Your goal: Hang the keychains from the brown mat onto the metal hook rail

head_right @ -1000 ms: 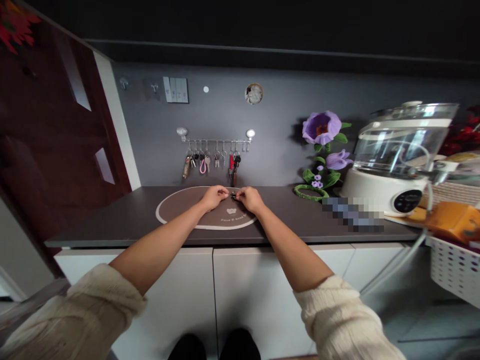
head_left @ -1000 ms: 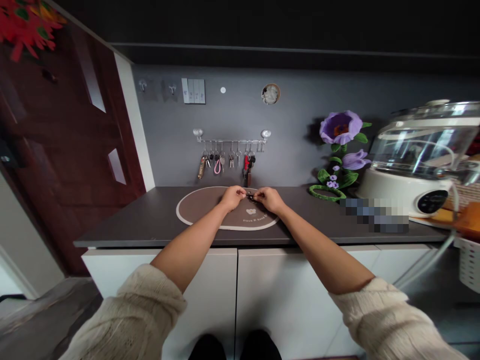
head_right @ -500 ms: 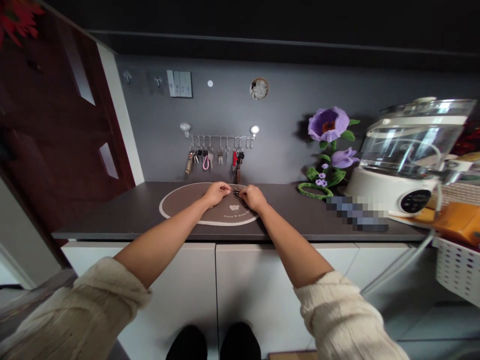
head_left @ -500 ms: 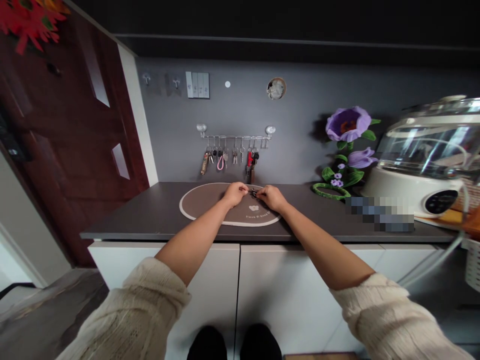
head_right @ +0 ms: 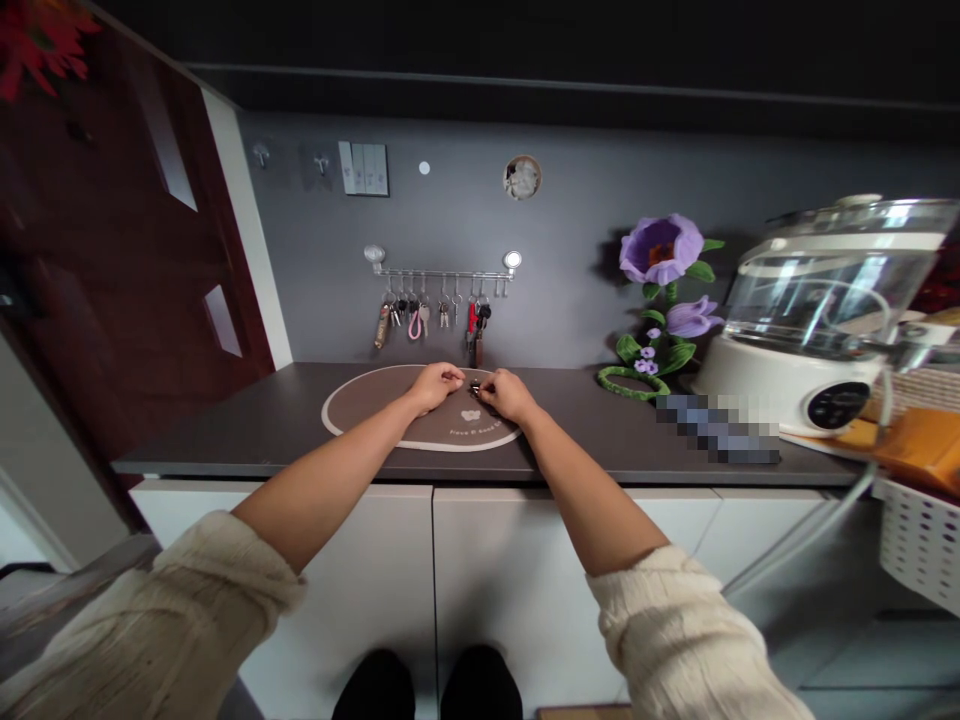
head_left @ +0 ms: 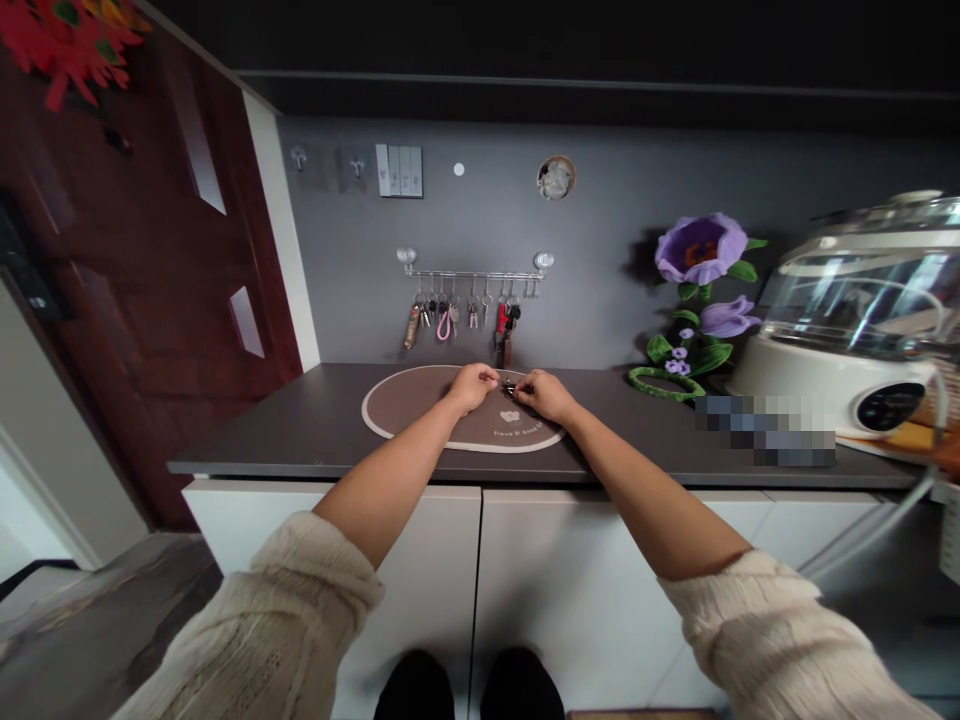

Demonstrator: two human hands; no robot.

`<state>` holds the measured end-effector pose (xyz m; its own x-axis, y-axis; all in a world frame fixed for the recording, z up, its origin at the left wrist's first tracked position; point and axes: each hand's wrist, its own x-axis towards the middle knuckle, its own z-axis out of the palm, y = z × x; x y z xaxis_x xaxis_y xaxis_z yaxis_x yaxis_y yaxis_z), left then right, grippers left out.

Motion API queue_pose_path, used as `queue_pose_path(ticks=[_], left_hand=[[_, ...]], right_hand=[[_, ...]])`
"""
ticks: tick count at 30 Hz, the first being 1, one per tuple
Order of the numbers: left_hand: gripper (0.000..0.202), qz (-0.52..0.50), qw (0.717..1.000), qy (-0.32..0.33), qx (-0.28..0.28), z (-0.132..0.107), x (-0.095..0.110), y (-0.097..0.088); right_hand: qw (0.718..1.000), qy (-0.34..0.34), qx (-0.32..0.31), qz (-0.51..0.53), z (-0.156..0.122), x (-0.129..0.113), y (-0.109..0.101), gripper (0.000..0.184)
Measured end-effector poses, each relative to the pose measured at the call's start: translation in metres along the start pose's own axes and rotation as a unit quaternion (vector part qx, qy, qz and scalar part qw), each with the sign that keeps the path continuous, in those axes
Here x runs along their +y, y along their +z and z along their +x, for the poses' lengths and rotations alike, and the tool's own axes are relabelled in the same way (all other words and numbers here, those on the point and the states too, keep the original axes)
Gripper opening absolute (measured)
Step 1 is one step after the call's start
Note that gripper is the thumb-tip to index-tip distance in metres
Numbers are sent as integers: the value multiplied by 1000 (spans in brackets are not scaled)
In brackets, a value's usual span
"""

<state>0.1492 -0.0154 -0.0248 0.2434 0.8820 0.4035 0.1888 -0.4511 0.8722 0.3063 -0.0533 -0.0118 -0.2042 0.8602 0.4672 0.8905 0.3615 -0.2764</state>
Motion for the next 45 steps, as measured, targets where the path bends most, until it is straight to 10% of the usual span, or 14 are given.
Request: queue_pose_path(ticks=[16,27,45], left_hand=[[11,75,991,103,-46,-2,7,-2],[22,249,928,275,21,-8,15,-5],[29,286,915,283,6,-13,22,-5]], right_hand=[[997,-53,43,40,-1,-4,-5,11],[992,-52,83,84,-3,-11,-11,11],[976,-80,157,130,-4,-15,-16,14]])
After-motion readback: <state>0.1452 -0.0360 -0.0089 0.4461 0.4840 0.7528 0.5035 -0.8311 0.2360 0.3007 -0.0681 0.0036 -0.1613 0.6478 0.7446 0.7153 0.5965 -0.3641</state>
